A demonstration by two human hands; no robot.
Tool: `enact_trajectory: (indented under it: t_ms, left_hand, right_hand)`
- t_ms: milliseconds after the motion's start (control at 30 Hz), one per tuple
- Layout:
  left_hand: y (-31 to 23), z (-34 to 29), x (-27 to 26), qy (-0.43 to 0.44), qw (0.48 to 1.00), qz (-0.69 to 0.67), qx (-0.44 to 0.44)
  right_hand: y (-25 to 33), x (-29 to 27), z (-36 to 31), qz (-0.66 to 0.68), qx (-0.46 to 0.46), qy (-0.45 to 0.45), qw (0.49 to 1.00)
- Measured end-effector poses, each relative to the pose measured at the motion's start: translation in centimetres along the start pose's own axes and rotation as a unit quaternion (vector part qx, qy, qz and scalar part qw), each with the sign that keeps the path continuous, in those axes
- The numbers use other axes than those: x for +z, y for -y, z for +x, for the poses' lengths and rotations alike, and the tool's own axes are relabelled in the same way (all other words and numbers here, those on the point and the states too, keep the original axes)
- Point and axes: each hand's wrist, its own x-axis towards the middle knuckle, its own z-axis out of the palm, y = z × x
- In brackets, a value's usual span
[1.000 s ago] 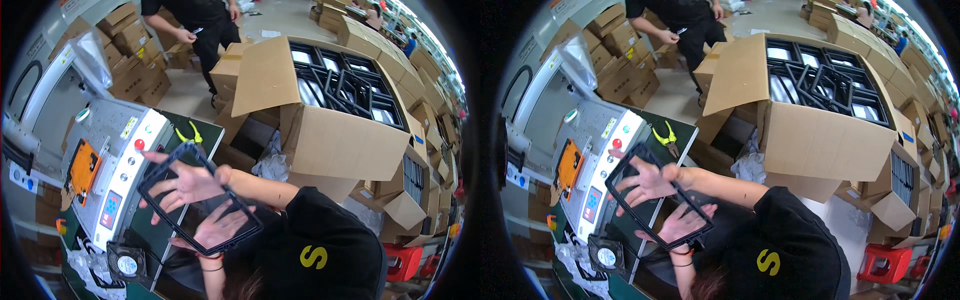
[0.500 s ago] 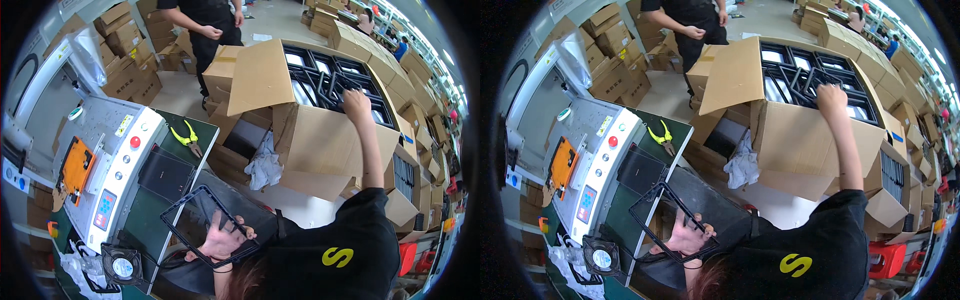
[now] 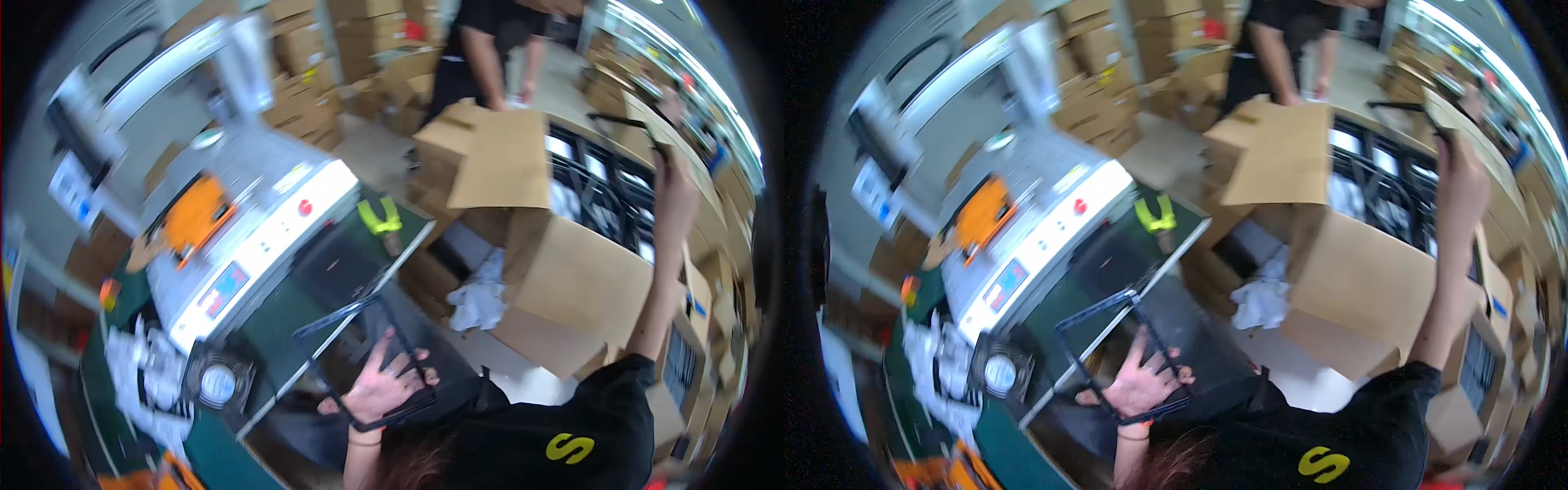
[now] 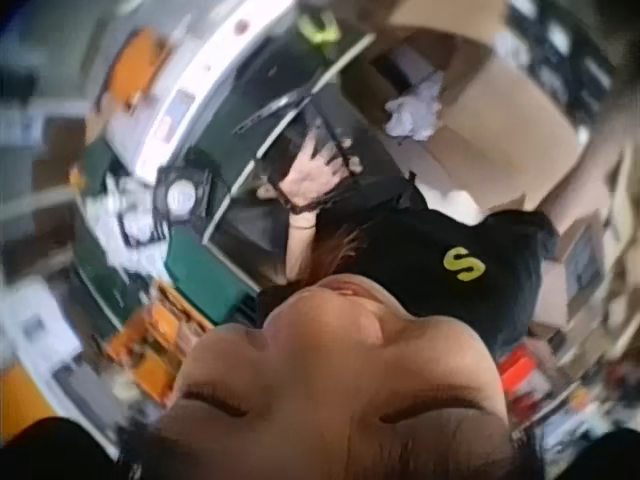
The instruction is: The person unpacks black rectangular electronic devices from a cardboard box and places them on a workbench. They then use a manual press tool to attach black frames to the devices, repeating the process for multiple units. The person stacks the finished devices on the table.
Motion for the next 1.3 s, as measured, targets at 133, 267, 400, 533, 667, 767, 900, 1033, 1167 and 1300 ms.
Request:
enact_trajectory:
  t_ms: [133, 267, 400, 533, 667, 767, 900, 1033, 1167, 1300]
  left_hand:
    - [-0.1, -1.2, 0.4, 0.013, 0.999, 0.010, 0.027]
    - [-0.7, -4.0, 1.1, 0.029, 0.994, 0.050, 0.088]
    - [-0.8, -5.0, 1.9, 0.018, 0.991, 0.063, 0.113]
    - [-1.4, -6.3, 1.9, 0.001, 0.989, 0.074, 0.129]
    - [-2.4, -7.8, 1.4, -0.038, 0.986, 0.082, 0.138]
    - [-2.9, -8.0, 0.4, -0.060, 0.987, 0.079, 0.124]
    - [-3.5, -7.7, -0.4, -0.085, 0.987, 0.099, 0.092]
    - [-3.6, -7.8, -0.2, -0.109, 0.982, 0.128, 0.083]
    - [-3.3, -7.9, 0.1, -0.134, 0.980, 0.127, 0.079]
    - [-3.3, -7.9, 0.8, -0.161, 0.974, 0.139, 0.072]
  right_hand:
    - [10.7, 0.4, 2.4, 0.174, -0.069, -0.007, 0.982]
    - [29.0, 5.7, 5.2, 0.609, -0.067, 0.068, 0.788]
    - [45.3, 11.7, 5.3, 0.781, -0.011, 0.263, 0.566]
    - [54.3, 13.9, 0.8, 0.854, 0.145, 0.342, 0.365]
    - [55.8, 12.1, -2.8, 0.813, 0.097, 0.457, 0.346]
    - [54.8, 11.4, -4.0, 0.799, 0.015, 0.500, 0.334]
    - [54.4, 10.6, -4.0, 0.775, -0.005, 0.541, 0.326]
    - [55.2, 8.6, -4.1, 0.770, 0.016, 0.554, 0.318]
    - [56.9, 9.4, -3.8, 0.752, 0.009, 0.578, 0.316]
    - [57.8, 9.9, -3.3, 0.705, -0.081, 0.560, 0.428]
